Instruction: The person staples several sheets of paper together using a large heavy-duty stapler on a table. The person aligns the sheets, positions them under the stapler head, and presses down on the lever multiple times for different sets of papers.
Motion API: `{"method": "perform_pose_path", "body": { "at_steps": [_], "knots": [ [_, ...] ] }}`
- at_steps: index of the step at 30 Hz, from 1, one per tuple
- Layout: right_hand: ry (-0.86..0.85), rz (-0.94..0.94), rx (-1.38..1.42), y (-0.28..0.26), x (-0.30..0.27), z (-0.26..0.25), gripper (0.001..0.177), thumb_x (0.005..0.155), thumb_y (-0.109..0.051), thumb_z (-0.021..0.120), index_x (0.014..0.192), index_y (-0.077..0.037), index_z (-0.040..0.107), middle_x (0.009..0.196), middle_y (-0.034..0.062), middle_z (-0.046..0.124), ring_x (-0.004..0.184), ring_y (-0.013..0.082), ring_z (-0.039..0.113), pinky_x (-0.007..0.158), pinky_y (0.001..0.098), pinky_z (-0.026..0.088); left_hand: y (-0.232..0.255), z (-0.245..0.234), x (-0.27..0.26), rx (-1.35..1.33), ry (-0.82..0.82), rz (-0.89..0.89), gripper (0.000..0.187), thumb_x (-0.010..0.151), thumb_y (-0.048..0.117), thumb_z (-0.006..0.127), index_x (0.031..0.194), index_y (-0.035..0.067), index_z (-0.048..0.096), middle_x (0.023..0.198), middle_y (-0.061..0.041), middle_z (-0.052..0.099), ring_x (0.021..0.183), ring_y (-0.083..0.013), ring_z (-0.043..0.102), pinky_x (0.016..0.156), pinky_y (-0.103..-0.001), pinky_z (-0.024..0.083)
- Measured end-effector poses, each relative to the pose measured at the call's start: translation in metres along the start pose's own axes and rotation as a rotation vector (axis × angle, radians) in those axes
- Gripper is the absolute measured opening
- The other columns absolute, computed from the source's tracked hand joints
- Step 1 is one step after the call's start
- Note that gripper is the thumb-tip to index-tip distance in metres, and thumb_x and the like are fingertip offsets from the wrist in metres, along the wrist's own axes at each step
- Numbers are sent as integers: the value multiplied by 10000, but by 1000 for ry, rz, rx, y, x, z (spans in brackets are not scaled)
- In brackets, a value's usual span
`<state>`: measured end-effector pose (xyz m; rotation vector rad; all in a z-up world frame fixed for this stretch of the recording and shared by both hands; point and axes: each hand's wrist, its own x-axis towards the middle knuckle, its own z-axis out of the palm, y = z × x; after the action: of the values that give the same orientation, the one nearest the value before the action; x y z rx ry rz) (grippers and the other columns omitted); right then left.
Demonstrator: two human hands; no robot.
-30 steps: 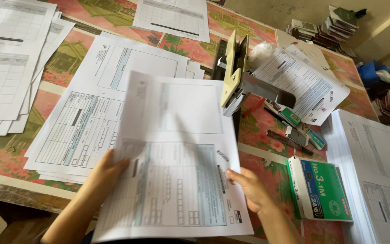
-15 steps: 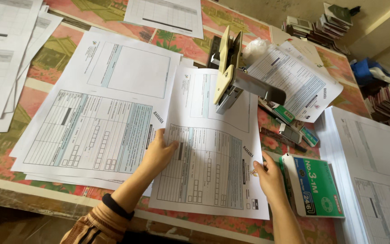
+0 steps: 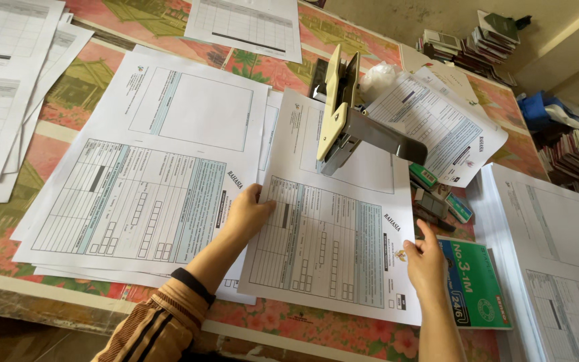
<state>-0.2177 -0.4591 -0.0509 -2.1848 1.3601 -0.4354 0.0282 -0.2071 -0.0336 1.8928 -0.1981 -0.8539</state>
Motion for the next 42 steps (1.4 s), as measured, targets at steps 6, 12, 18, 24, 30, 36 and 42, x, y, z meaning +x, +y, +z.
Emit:
{"method": "perform_pose_path", "body": {
  "at_steps": [6, 12, 18, 24, 30, 36, 42],
  "knots": [
    [40, 9, -87, 17, 8, -3, 539, 873, -194, 594, 1393, -298, 494, 978, 42, 712, 983, 247, 648, 868, 376, 474, -41, 26, 49, 26, 100, 147, 363, 676, 329, 693, 1017, 204, 690, 805, -28, 691, 876, -234, 670, 799, -386, 514],
    [61, -12, -166, 22, 10, 5, 556, 861, -213, 585, 1399, -300, 474, 977, 35, 720, 997, 259, 650, 895, 396, 477, -36, 26, 47, 15, 114, 148, 431, 663, 293, 720, 1080, 196, 670, 796, -17, 683, 872, -213, 669, 784, -364, 505],
    [385, -373, -461, -42, -10, -28, 437, 893, -246, 639, 1292, -70, 610, 1007, 169, 705, 935, 362, 667, 811, 484, 521, -11, 15, 9, -107, 88, 181, 577, 744, 123, 677, 1287, 60, 492, 934, -204, 677, 986, -385, 637, 843, -485, 479],
    [239, -781, 272, -258, -11, -105, 317, 1103, -327, 425, 1182, -74, 599, 1103, 117, 671, 1056, 232, 669, 814, 329, 585, -16, 15, 11, -116, 86, 192, 639, 738, 153, 666, 1322, 110, 411, 877, -155, 686, 938, -353, 645, 820, -453, 475],
    [-119, -567, -98, -303, -30, -65, 610, 862, -563, 536, 1338, -183, 516, 1311, 96, 554, 1256, 320, 456, 1039, 477, 341, -13, 11, 6, -152, 75, 172, 648, 775, 104, 665, 1365, 105, 397, 935, -194, 683, 944, -349, 643, 792, -423, 485],
    [394, -898, -113, -204, -71, 68, 572, 974, -174, 484, 1485, -24, 277, 1527, 218, 245, 1395, 379, 208, 1138, 472, 167, -12, 12, 11, -77, 79, 155, 646, 768, 188, 677, 1352, 88, 419, 1042, -210, 665, 1086, -393, 604, 919, -496, 449],
    [6, -733, -68, -235, -75, 19, 518, 923, -237, 558, 1348, 46, 466, 1426, 322, 351, 1322, 501, 291, 1068, 574, 275, -41, 34, 62, 49, 103, 103, 481, 653, 320, 708, 1120, 220, 654, 961, -32, 695, 1032, -270, 643, 863, -444, 456]
  ]
}}
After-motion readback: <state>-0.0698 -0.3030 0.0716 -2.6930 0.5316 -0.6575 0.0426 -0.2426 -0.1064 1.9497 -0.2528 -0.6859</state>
